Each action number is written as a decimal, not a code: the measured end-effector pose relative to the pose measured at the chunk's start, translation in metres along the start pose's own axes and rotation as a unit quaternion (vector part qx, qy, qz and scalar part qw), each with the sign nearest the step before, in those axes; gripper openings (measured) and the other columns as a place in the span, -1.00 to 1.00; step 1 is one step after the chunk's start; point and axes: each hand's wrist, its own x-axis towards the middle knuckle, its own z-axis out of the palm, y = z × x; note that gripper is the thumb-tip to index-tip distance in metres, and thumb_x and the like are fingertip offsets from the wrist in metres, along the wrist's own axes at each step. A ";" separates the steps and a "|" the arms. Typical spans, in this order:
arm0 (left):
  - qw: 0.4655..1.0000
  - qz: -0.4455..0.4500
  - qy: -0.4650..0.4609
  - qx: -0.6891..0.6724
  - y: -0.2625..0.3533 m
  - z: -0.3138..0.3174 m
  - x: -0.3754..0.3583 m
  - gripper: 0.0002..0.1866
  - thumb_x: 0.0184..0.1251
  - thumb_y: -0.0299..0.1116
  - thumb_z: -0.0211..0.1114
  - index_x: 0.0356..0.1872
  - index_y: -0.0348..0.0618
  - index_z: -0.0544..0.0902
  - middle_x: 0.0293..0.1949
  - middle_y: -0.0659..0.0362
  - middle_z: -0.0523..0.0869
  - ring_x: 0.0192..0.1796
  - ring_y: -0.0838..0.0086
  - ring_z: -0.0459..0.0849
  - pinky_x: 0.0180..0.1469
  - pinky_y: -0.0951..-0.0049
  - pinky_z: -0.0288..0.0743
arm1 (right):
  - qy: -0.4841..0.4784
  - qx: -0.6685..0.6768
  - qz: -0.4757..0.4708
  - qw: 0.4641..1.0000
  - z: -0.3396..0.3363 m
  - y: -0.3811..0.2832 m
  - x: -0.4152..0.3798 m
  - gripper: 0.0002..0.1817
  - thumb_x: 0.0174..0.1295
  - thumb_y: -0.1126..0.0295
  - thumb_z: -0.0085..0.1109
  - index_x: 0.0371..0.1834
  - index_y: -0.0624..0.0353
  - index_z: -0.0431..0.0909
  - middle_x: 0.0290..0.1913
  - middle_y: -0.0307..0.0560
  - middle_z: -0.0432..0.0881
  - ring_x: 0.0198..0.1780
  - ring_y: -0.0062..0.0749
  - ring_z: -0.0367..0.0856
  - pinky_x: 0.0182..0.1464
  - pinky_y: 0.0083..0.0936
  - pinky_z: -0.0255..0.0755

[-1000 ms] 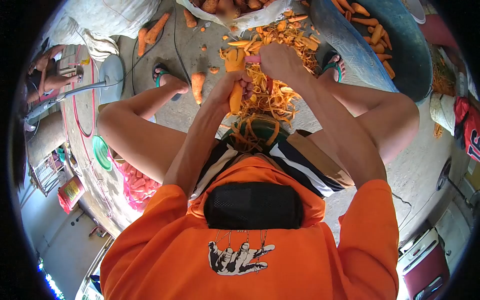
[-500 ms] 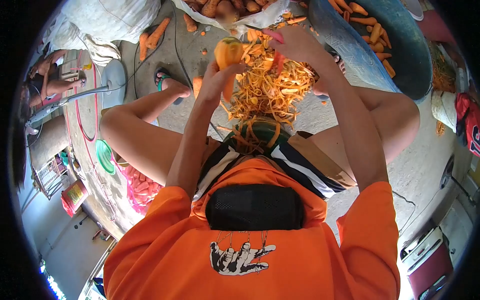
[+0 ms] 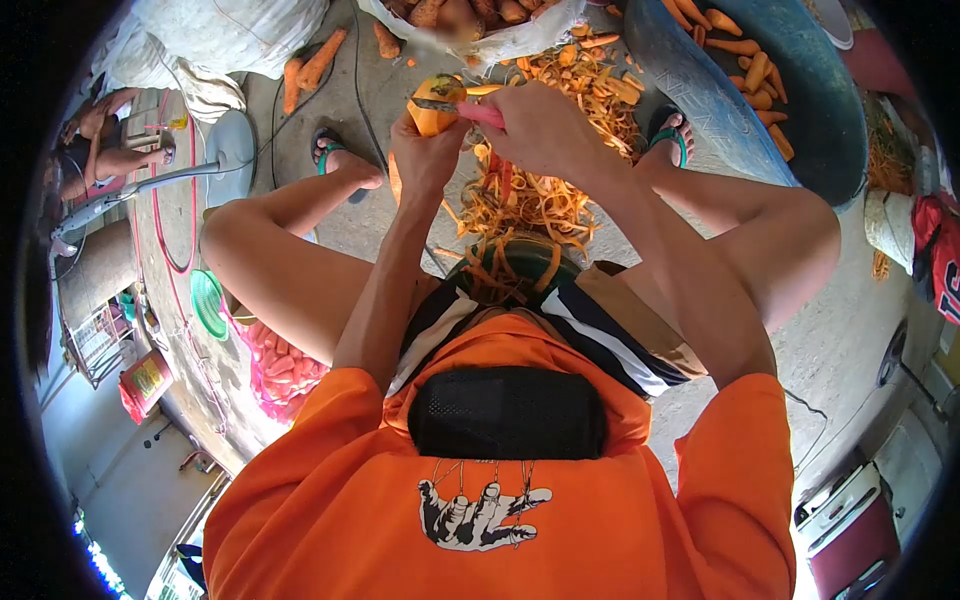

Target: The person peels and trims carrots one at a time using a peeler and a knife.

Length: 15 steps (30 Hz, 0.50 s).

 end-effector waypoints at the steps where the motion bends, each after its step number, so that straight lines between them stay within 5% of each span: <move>1: 1.000 0.016 0.008 -0.005 -0.001 0.001 0.001 -0.74 0.12 -0.43 0.53 -0.16 -0.29 0.77 -0.32 0.21 0.84 -0.28 0.61 0.76 -0.20 0.49 0.60 | 0.001 -0.001 0.000 1.000 0.001 0.000 0.000 -0.74 0.37 0.26 0.22 -0.17 0.28 0.68 -0.39 0.20 0.70 -0.30 0.13 0.71 -0.19 -0.09 0.54; 6: 0.998 0.039 0.036 -0.014 0.005 0.004 -0.002 -0.76 0.12 -0.48 0.52 -0.17 -0.31 0.76 -0.30 0.23 0.84 -0.27 0.64 0.74 -0.19 0.51 0.59 | 0.036 0.021 0.016 0.999 0.016 0.011 0.002 -0.72 0.34 0.27 0.22 -0.13 0.30 0.70 -0.38 0.23 0.70 -0.28 0.12 0.73 -0.16 -0.10 0.57; 8: 0.995 0.081 0.057 -0.023 0.006 0.004 -0.009 -0.78 0.13 -0.51 0.51 -0.19 -0.32 0.75 -0.30 0.24 0.83 -0.27 0.66 0.72 -0.19 0.52 0.58 | -0.129 -0.063 0.117 0.983 0.022 0.058 0.023 -0.67 0.35 0.21 0.21 -0.16 0.32 0.71 -0.42 0.23 0.68 -0.31 0.08 0.74 -0.15 -0.10 0.57; 10: 0.985 0.157 0.038 -0.061 0.017 0.003 -0.010 -0.84 0.17 -0.56 0.47 -0.22 -0.31 0.72 -0.34 0.29 0.78 -0.30 0.69 0.68 -0.21 0.54 0.56 | -0.230 -0.177 0.030 0.956 0.010 0.125 0.014 -0.56 0.40 0.09 0.19 -0.27 0.34 0.72 -0.48 0.25 0.65 -0.33 0.08 0.74 -0.15 -0.06 0.56; 12: 0.988 0.137 0.034 -0.063 0.021 -0.003 -0.008 -0.86 0.18 -0.57 0.46 -0.24 -0.29 0.72 -0.35 0.31 0.77 -0.31 0.69 0.66 -0.21 0.54 0.54 | -0.125 -0.091 0.236 0.959 0.001 0.152 0.014 -0.47 0.42 -0.02 0.17 -0.35 0.33 0.71 -0.51 0.18 0.64 -0.36 0.05 0.71 -0.17 -0.04 0.52; 15: 0.994 0.076 0.025 -0.079 0.021 -0.009 -0.009 -0.83 0.20 -0.53 0.50 -0.23 -0.28 0.69 -0.31 0.31 0.74 -0.30 0.69 0.64 -0.21 0.53 0.53 | -0.064 -0.131 0.226 0.963 -0.040 0.154 0.023 -0.42 0.31 -0.21 0.28 -0.36 0.20 0.72 -0.33 0.20 0.76 -0.25 0.07 0.77 -0.11 -0.06 0.59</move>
